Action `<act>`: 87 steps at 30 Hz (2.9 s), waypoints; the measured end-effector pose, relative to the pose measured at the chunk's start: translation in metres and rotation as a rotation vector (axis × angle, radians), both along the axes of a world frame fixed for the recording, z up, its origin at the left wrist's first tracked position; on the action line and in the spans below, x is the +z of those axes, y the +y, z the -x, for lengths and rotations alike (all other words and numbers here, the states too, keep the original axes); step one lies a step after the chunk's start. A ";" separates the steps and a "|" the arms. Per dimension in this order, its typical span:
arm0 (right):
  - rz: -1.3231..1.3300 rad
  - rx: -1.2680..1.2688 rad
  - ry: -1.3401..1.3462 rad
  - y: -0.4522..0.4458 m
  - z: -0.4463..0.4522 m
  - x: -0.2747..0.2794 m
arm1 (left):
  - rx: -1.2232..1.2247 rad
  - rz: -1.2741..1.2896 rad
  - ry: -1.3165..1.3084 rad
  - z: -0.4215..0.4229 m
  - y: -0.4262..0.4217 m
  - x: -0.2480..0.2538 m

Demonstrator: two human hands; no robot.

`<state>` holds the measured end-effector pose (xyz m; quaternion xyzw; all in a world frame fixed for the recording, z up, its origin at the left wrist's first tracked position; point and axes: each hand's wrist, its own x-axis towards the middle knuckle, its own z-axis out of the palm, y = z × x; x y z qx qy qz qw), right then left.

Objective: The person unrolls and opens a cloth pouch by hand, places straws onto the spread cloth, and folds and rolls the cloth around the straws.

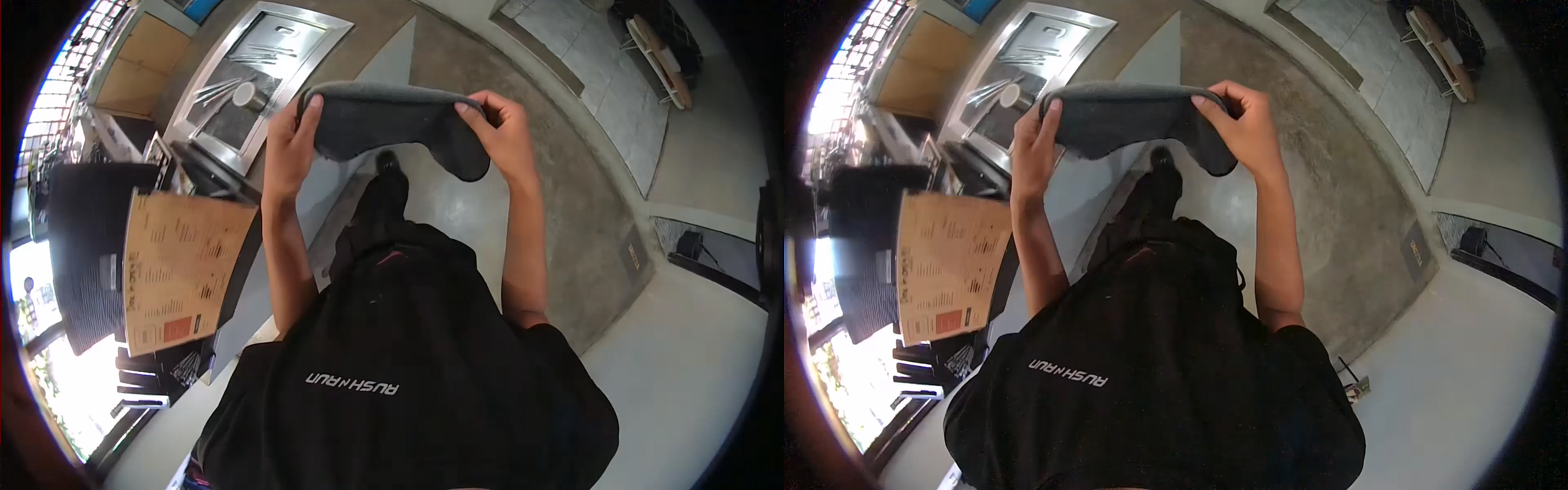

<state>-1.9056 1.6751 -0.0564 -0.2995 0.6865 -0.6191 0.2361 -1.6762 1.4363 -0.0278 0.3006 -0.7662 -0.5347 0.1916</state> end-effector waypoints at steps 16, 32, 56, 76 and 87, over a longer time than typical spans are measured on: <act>-0.262 -0.088 0.264 -0.162 0.260 -0.004 | -0.123 -0.214 0.516 0.285 -0.196 -0.045; -0.070 -0.069 0.328 -0.379 0.420 -0.014 | 0.612 0.004 0.447 0.365 -0.329 -0.071; -0.051 0.859 -0.722 -0.584 0.638 -0.035 | 0.949 -0.046 0.520 0.723 -0.332 -0.076; -0.193 1.068 -0.782 -0.933 0.590 -0.012 | 0.879 0.236 0.361 0.638 -0.651 -0.067; -0.218 1.078 -0.874 -1.076 0.571 -0.012 | 0.951 0.296 0.209 0.611 -0.788 -0.061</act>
